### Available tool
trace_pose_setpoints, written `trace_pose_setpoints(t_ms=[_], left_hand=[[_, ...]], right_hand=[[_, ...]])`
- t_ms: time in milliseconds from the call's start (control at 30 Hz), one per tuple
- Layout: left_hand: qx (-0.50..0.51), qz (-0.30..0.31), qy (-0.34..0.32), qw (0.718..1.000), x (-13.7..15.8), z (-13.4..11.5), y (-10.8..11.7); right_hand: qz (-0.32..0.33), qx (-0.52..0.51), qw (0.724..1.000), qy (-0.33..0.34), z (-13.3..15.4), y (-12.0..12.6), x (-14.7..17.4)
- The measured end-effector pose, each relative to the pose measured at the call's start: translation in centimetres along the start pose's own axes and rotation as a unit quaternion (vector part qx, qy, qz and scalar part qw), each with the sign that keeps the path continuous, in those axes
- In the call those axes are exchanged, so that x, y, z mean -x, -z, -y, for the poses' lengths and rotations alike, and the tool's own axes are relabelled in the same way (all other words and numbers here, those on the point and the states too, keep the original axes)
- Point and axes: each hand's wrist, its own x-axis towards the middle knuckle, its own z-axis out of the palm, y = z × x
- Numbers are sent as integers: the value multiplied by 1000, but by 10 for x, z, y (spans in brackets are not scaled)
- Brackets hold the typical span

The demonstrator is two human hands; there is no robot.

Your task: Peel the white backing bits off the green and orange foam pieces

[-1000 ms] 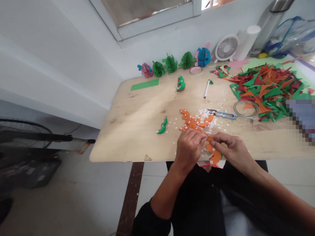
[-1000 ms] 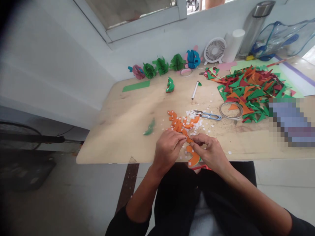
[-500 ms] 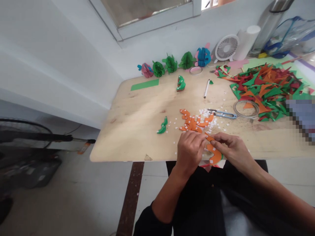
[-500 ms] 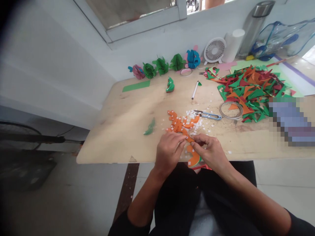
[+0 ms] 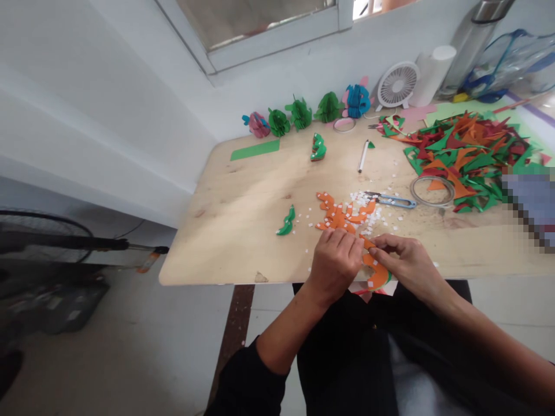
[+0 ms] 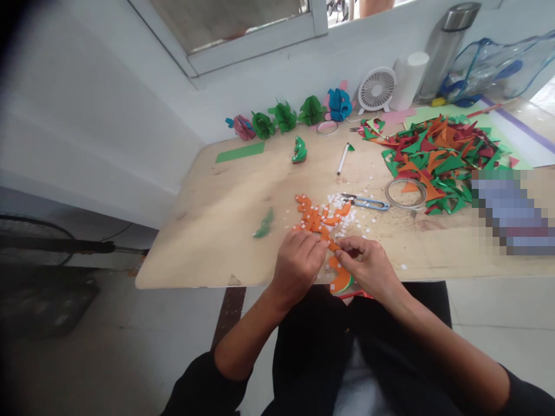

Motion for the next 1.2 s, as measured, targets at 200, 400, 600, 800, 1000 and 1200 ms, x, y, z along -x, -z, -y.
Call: trace_pose_setpoints(t_ms=[200,400,600,800,1000,1200], left_hand=[[157,47,67,984,1,10,-5],[341,73,189,918,-1,15,-2],[403,0,319,858,3,4,-2],[277,-82,276,917,5,-9,-8],[312,-77,286,903,2,-10,-5],[423,-19,380,822,0,-4,-3]], right_hand=[[22,-45,998,-30,0,0,0],[30,-102,992,-65,-4,-2,-1],[13,-99,992,-75,0,-2,-1],[5,-35,999,-41,1,-2,-2],[-6,16,1000,-1,4,-4,-1],[-11,46,998,29,9,-4,0]])
